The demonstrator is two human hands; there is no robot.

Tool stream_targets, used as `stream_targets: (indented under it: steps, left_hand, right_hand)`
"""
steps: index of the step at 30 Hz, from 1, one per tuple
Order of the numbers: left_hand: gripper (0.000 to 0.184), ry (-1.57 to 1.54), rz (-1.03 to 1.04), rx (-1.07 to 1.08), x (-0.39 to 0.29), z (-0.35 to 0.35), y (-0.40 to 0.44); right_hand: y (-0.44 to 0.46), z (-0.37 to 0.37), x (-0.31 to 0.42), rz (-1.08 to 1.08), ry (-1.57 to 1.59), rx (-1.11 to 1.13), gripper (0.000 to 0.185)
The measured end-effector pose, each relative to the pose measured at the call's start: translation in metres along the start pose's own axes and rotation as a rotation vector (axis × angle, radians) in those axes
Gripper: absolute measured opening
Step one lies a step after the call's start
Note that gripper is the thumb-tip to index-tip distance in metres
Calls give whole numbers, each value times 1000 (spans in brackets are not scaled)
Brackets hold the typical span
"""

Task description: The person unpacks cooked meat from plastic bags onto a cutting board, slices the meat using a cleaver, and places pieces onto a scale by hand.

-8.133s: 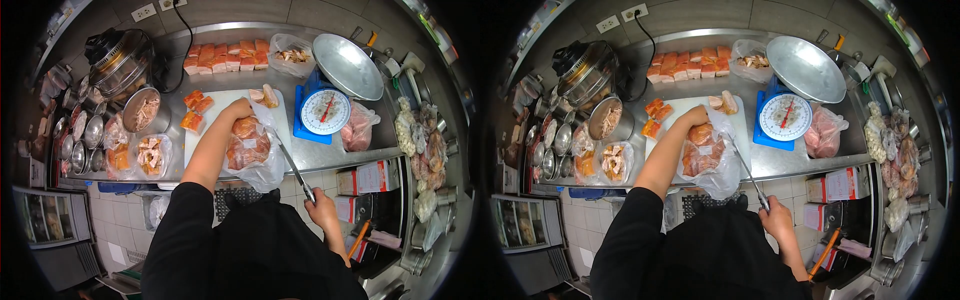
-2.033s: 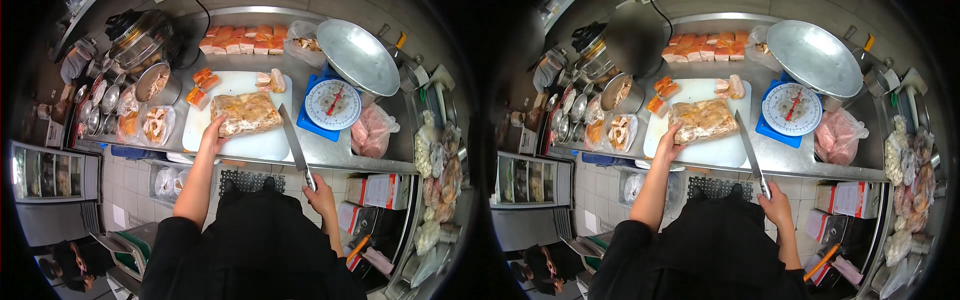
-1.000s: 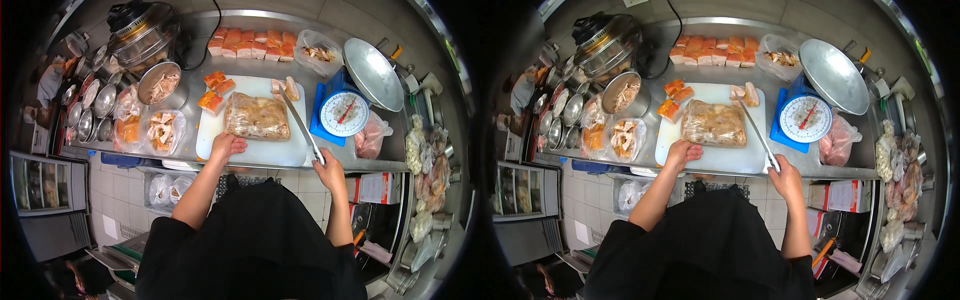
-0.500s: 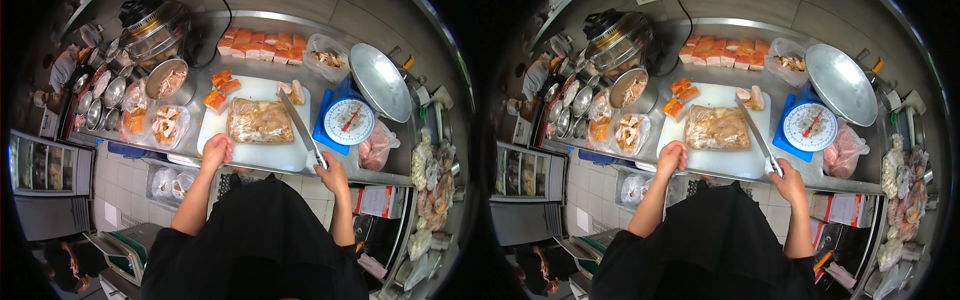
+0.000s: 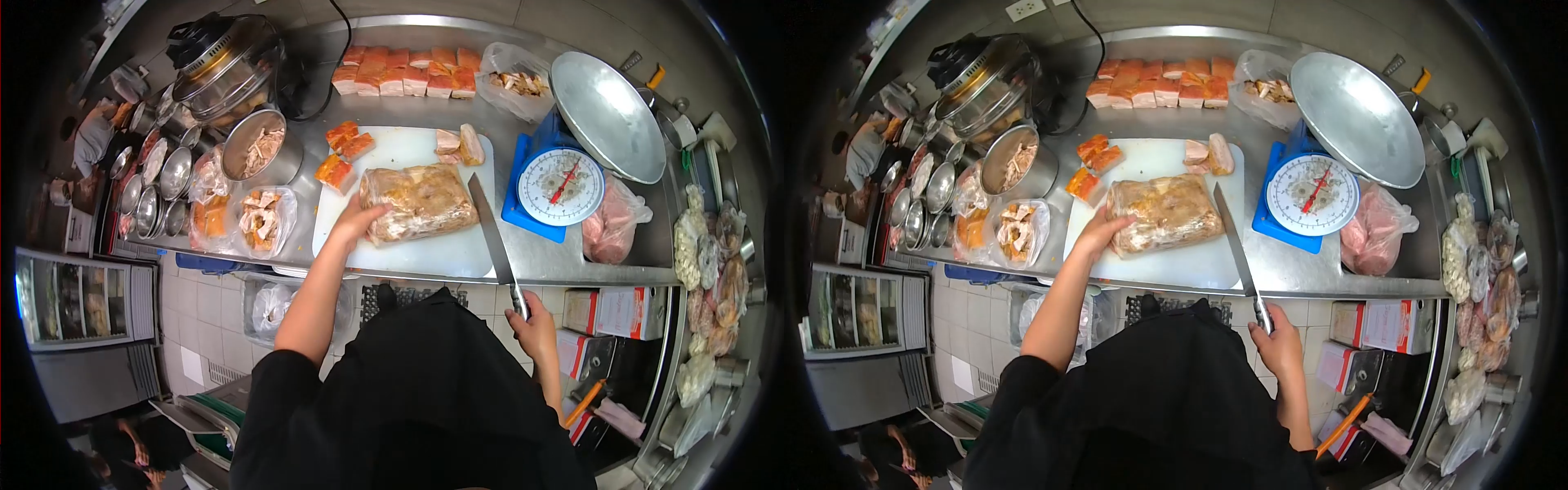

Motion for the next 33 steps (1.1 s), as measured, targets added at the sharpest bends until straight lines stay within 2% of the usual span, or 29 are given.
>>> stream_targets:
  steps: [1, 2, 5, 7, 9, 11, 12, 14, 16, 18, 20, 22, 27, 29, 30, 33]
  left_hand:
    - [87, -153, -267, 157, -8, 8, -17]
    - [87, -153, -272, 170, 1, 14, -20]
    - [74, -519, -40, 58, 11, 29, -17]
    - [73, -625, 7, 46, 3, 37, -13]
    - [72, -733, 63, 32, -4, 38, -8]
    - [72, -536, 188, -24, -14, 36, -5]
    - [72, -534, 193, -12, -27, 35, -11]
    - [75, -10, 407, -102, -70, 28, -41]
    - [77, 57, 441, -71, -78, 20, -52]
    - [72, 720, 789, 63, -84, 20, -64]
    - [74, 798, 829, 117, -61, 22, -68]
    - [74, 1004, 849, 307, -28, 29, -72]
    - [64, 935, 748, 135, -7, 27, -77]
    - [44, 814, 712, -16, 8, 17, -73]
    - [44, 817, 705, -26, 13, 12, -71]
    - [12, 739, 610, -200, 20, -1, -67]
  right_hand:
    - [0, 5, -7, -16, -4, -29, 44]
    - [-1, 5, -7, -4, -2, -35, 44]
    - [0, 4, 3, -40, -102, -49, 42]
    - [1, 1, 12, 19, -114, 59, 41]
    - [4, 2, 10, 22, -68, 71, 41]
    - [9, 4, 12, 26, -14, 78, 42]
    - [11, 8, 15, 22, 71, 92, 40]
    - [15, 15, 19, 28, 162, 109, 39]
    - [22, 23, 27, 24, 519, 247, 37]
    - [24, 26, 35, 46, 531, 243, 35]
    - [26, 32, 30, 97, 568, 273, 36]
    - [25, 33, 16, 104, 583, 269, 35]
    - [18, 17, 16, 114, 556, 222, 33]
    - [19, 15, 17, 117, 550, 212, 34]
    - [19, 16, 16, 123, 553, 194, 34]
    - [20, 18, 10, 94, 562, 203, 36]
Point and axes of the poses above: each hand's wrist, its own y-axis towards the middle knuckle, its own z-axis out of the palm, x = y × z, the point moved 2 cm from there along y, towards the middle knuckle, and after that the axes turned 9 degrees about x, right-handed, at the moved point
